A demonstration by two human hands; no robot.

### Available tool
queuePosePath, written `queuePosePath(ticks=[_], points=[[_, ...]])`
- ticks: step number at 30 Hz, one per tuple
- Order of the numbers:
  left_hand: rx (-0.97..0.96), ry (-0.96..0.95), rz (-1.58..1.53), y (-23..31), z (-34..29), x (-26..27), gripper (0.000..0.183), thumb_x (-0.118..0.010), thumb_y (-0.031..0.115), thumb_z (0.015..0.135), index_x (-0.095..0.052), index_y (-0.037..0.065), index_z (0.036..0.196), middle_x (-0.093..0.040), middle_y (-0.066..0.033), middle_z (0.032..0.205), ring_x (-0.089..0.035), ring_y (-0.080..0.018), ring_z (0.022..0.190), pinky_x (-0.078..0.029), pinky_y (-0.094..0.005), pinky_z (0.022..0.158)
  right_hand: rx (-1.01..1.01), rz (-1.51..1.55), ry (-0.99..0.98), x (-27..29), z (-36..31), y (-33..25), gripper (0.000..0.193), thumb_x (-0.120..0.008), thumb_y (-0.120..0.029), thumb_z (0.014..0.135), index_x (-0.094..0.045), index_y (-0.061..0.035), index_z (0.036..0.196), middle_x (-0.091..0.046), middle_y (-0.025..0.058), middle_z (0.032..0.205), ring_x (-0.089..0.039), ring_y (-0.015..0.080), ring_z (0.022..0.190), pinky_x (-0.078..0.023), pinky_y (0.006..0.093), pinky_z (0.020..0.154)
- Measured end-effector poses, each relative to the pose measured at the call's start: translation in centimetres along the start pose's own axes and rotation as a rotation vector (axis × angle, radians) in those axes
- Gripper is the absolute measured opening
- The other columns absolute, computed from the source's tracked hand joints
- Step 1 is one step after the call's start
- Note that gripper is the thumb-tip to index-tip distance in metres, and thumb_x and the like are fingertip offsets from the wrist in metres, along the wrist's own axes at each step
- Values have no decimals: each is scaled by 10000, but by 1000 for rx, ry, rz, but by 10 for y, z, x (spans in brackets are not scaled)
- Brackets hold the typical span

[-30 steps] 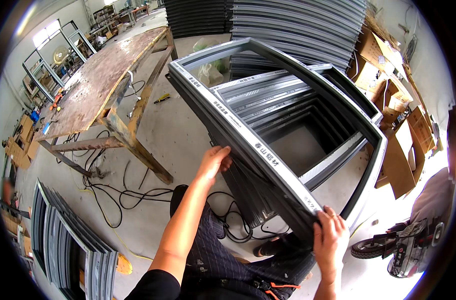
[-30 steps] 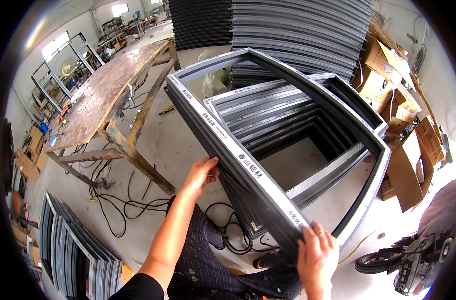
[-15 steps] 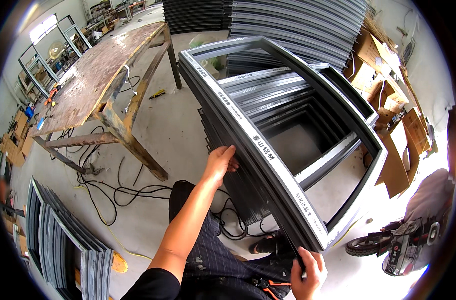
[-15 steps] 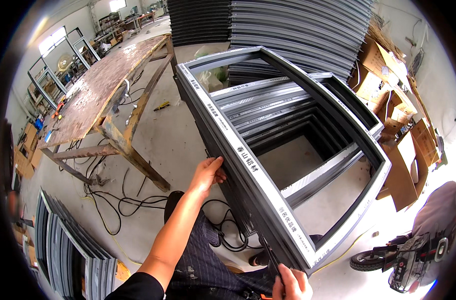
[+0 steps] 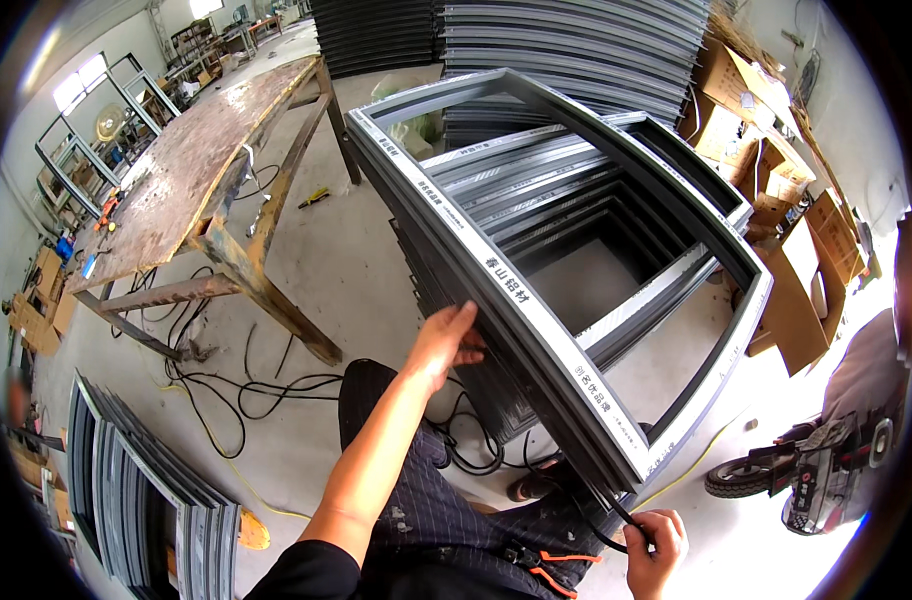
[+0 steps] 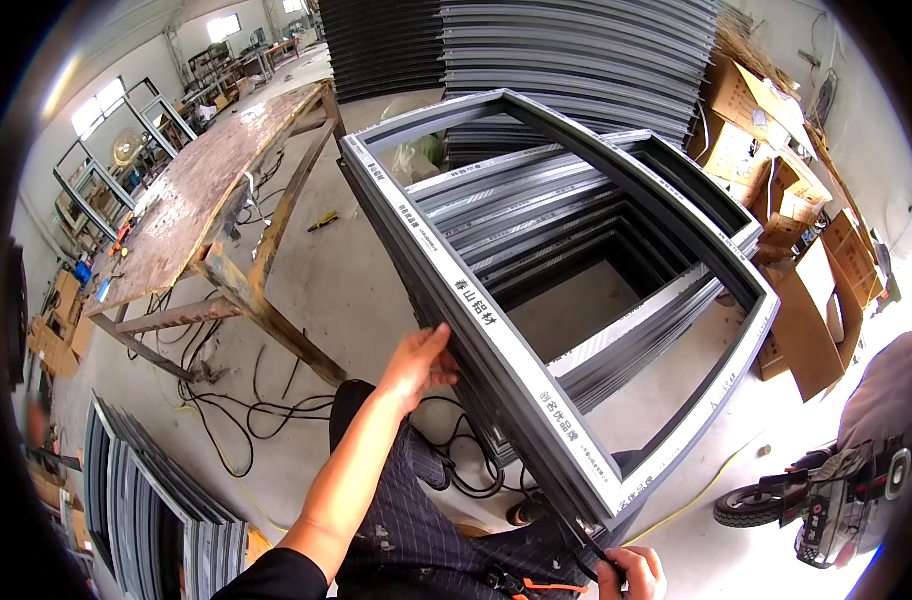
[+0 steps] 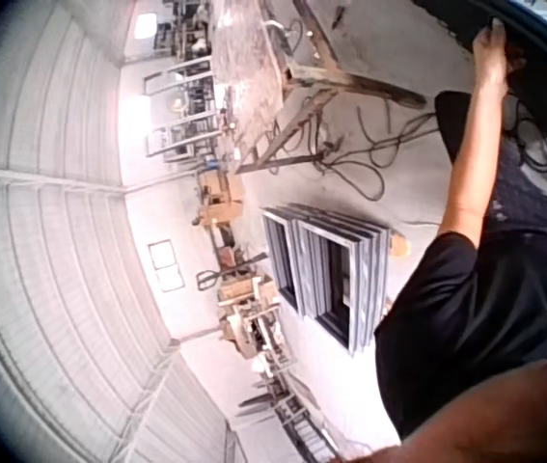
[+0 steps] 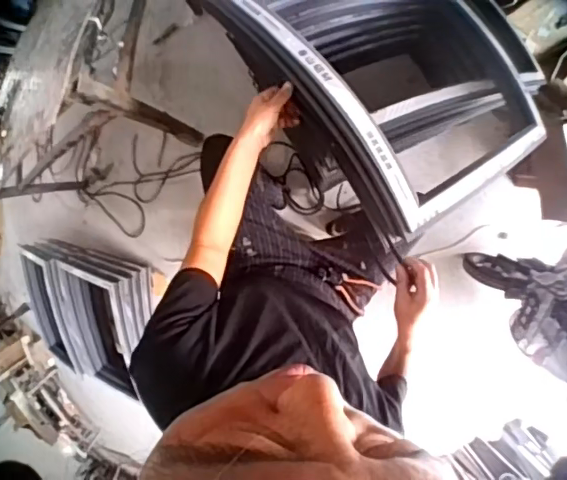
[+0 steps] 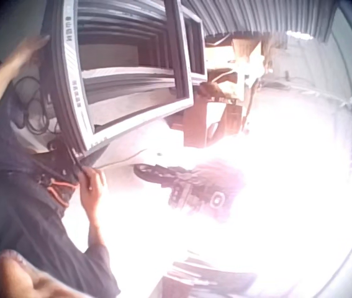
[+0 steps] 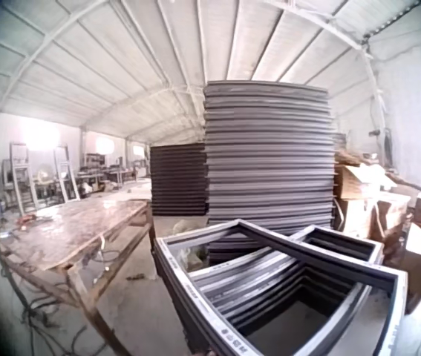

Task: The person inserts a black rubber seal into the groove of an aluminum window frame using their hands and cuts the excess seal with pliers.

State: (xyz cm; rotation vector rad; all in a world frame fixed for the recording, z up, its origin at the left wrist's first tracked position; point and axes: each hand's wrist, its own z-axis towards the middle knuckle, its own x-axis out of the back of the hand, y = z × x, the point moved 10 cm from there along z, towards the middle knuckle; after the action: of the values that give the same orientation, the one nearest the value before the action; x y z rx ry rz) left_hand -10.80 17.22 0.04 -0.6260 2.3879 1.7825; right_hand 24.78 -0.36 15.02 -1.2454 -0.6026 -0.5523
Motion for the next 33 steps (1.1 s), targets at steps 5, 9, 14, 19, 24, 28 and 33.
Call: queuePosePath(ticks=[5,9,14,19,24,28,33], points=[[-70,13,9,-16,-17,-7,411,-592,432,944,-563,23,921,-582,-59,691,-613,-155,608,-533,-271,561,-47,64,-43,-7,5,13,113,-689,2,807,-658,-18,913,-594,87,766,-550,187,627,-413,289,535],[-28,65,41,-18,-15,-5,437,-585,445,942,-570,9,915,-579,-70,654,-608,-161,575,-518,-275,530,-24,70,-56,-9,0,24,97,-686,4,804,-660,-17,895,-572,78,727,-521,181,598,-397,291,527],[-70,323,125,17,54,65,468,-566,473,941,-580,6,927,-533,-50,637,-589,-172,564,-516,-312,518,-27,120,-68,-9,3,21,94,-680,17,803,-664,-20,888,-601,86,753,-543,188,617,-403,282,521],[-81,467,84,63,120,144,510,-526,551,938,-551,53,834,-514,-26,673,-572,-168,588,-502,-305,528,-16,143,-72,-12,3,21,114,-671,8,807,-675,-35,912,-631,105,804,-585,237,667,-458,312,590],[51,163,247,18,39,53,475,-564,505,938,-581,37,859,-643,-85,741,-626,-170,633,-512,-308,537,-157,241,-43,-21,-13,60,114,-662,38,768,-673,25,881,-609,97,725,-593,174,600,-451,271,531],[33,-93,93,-27,-46,-32,463,-539,454,968,-600,4,874,-646,-87,688,-615,-154,576,-497,-267,539,-223,311,-56,-28,-12,67,70,-654,32,788,-659,44,857,-632,79,685,-586,122,570,-453,241,508],[-21,-114,98,-40,-44,-31,452,-540,451,968,-606,10,896,-656,-82,716,-609,-136,588,-501,-257,549,-260,386,-106,-29,-12,69,64,-628,32,815,-659,51,867,-646,78,693,-577,99,552,-440,217,490]])
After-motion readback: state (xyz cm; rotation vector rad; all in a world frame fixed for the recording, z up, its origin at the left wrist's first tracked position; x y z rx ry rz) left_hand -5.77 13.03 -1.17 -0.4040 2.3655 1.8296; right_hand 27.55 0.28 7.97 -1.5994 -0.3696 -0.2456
